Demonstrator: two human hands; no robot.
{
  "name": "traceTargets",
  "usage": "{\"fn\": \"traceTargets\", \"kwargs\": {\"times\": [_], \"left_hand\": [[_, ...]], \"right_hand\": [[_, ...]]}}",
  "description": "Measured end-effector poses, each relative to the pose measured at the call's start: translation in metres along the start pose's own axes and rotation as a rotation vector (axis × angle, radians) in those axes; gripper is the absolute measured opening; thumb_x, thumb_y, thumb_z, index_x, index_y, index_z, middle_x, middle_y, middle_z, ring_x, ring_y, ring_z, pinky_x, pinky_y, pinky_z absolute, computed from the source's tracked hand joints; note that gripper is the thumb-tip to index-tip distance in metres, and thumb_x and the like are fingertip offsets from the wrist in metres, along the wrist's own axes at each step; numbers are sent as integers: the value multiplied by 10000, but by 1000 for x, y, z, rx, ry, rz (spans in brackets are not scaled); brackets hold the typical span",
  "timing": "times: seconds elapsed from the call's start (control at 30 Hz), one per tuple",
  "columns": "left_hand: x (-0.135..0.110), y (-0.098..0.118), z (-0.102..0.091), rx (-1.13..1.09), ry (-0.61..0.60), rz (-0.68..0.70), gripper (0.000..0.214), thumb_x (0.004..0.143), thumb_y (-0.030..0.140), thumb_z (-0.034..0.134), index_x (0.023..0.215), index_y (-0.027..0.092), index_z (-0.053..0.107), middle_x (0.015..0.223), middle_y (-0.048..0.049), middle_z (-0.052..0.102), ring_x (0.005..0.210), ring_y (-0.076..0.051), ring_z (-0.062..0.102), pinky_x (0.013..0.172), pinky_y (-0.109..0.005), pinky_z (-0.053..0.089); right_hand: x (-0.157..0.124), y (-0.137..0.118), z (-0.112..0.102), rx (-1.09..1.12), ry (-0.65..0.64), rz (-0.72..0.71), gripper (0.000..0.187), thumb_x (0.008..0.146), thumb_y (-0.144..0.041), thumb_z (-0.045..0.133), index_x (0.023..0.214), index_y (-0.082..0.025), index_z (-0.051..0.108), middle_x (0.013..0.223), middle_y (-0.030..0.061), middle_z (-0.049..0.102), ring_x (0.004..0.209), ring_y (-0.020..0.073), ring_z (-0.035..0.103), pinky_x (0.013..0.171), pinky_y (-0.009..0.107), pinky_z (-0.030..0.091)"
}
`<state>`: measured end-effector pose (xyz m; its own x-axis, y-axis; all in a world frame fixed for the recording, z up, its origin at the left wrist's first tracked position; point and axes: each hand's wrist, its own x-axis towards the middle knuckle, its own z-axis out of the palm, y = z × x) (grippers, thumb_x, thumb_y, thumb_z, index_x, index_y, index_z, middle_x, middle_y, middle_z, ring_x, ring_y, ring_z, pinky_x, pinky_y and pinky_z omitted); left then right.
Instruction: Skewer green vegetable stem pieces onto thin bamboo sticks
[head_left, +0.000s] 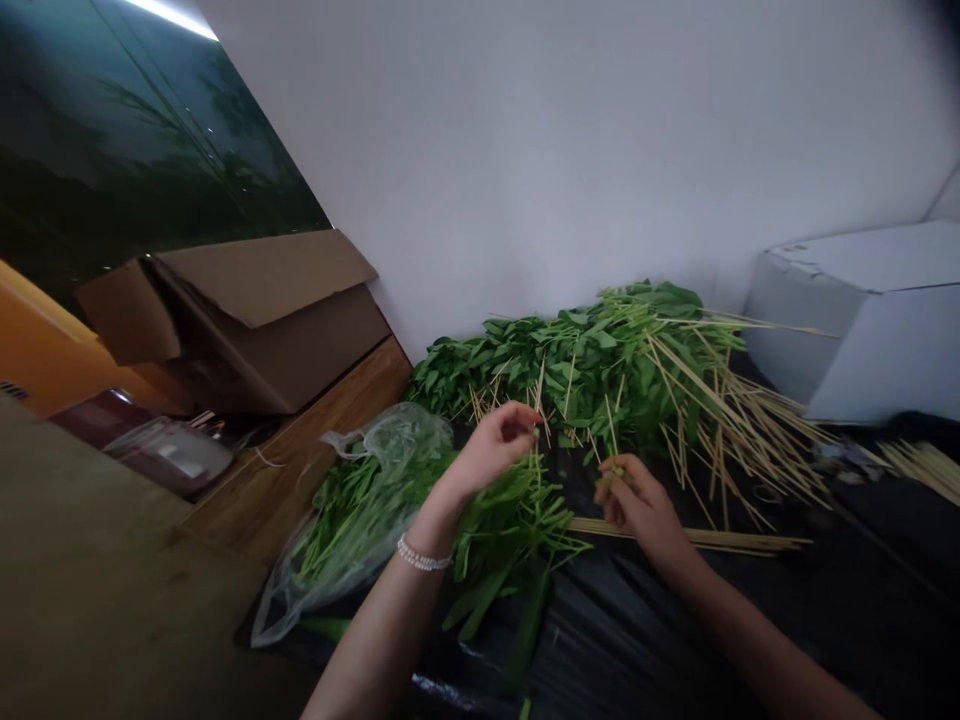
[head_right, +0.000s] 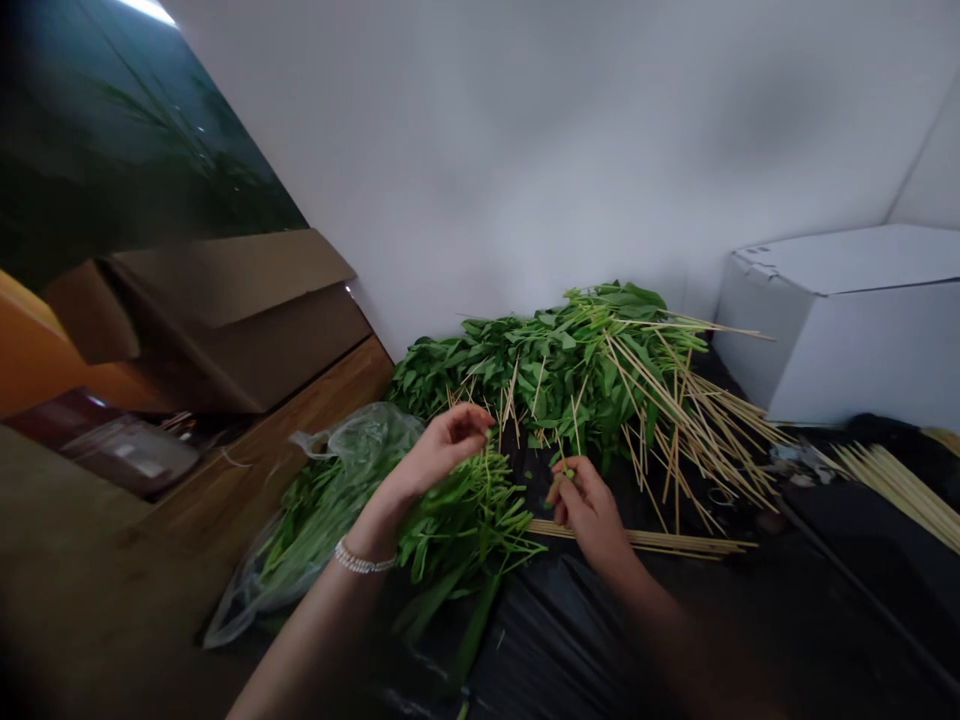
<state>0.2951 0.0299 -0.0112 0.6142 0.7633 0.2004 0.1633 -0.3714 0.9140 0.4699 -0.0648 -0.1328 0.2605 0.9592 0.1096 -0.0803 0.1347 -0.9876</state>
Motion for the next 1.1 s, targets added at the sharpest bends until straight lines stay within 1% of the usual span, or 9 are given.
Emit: {"fn": "traceTargets", "kwargs": {"times": [0.1,0.27,0.5,0.6,0.73,0.87,0.93,1.0,1.1], "left_hand": [[-11,-5,19,1,-220,-73,237,758,175,649,991,134,632,760,6,604,655,-86,545,628,-205,423],[-17,-18,37,43,-228,-105,255,774,213,673,1016,143,631,790,-15,651,703,-114,594,673,-235,459],[-23,-20,38,47,-231,-132,265,762,224,689,1008,144,632,795,-24,668,710,-126,617,675,-235,472],[-27,-16,38,162,-256,-97,258,771,186,643,1026,152,636,763,-11,663,683,-124,607,652,-229,466],[-33,-9,35,451,-273,-16,300,706,101,602,992,174,656,717,14,654,639,-118,578,610,-212,436],[-35,-6,21,494,-321,-29,355,684,65,567,1013,179,635,721,25,652,632,-113,582,594,-195,437],[-34,-7,11,560,-272,-41,367,701,57,551,1035,187,630,756,17,662,667,-121,600,630,-205,455],[-34,-9,5,732,-137,-43,348,704,51,563,1006,197,654,812,-6,670,746,-150,619,697,-240,469],[-36,-15,10,857,63,9,216,747,108,610,920,205,695,917,-47,672,889,-197,620,803,-297,466]], "right_hand": [[-2,-8,4,40,-177,78,399,810,-590,487,940,-213,501,602,-46,578,414,103,499,413,221,369],[-7,-11,12,-49,-313,91,452,781,-648,494,863,-204,527,569,-42,580,414,99,501,420,219,385],[-10,-8,15,-134,-317,65,386,800,-603,481,757,-220,505,532,-47,556,413,98,468,427,222,381],[-14,-5,19,-179,-308,37,323,823,-538,450,733,-231,489,529,-49,538,413,106,459,429,227,365],[-17,0,20,-256,-207,-40,181,775,-404,502,699,-241,480,583,-41,518,522,127,486,507,238,368],[-10,3,10,-257,-76,-22,170,761,-388,505,686,-247,445,558,-53,489,505,126,482,521,244,375],[-4,5,5,-220,-40,25,203,810,-442,450,743,-251,441,549,-59,513,437,125,483,471,247,378],[0,6,3,-168,-23,64,261,851,-503,374,801,-253,428,583,-41,572,434,145,532,434,254,394],[2,6,3,-101,-20,82,321,868,-559,345,829,-249,422,745,31,668,625,194,651,501,290,481]]}}
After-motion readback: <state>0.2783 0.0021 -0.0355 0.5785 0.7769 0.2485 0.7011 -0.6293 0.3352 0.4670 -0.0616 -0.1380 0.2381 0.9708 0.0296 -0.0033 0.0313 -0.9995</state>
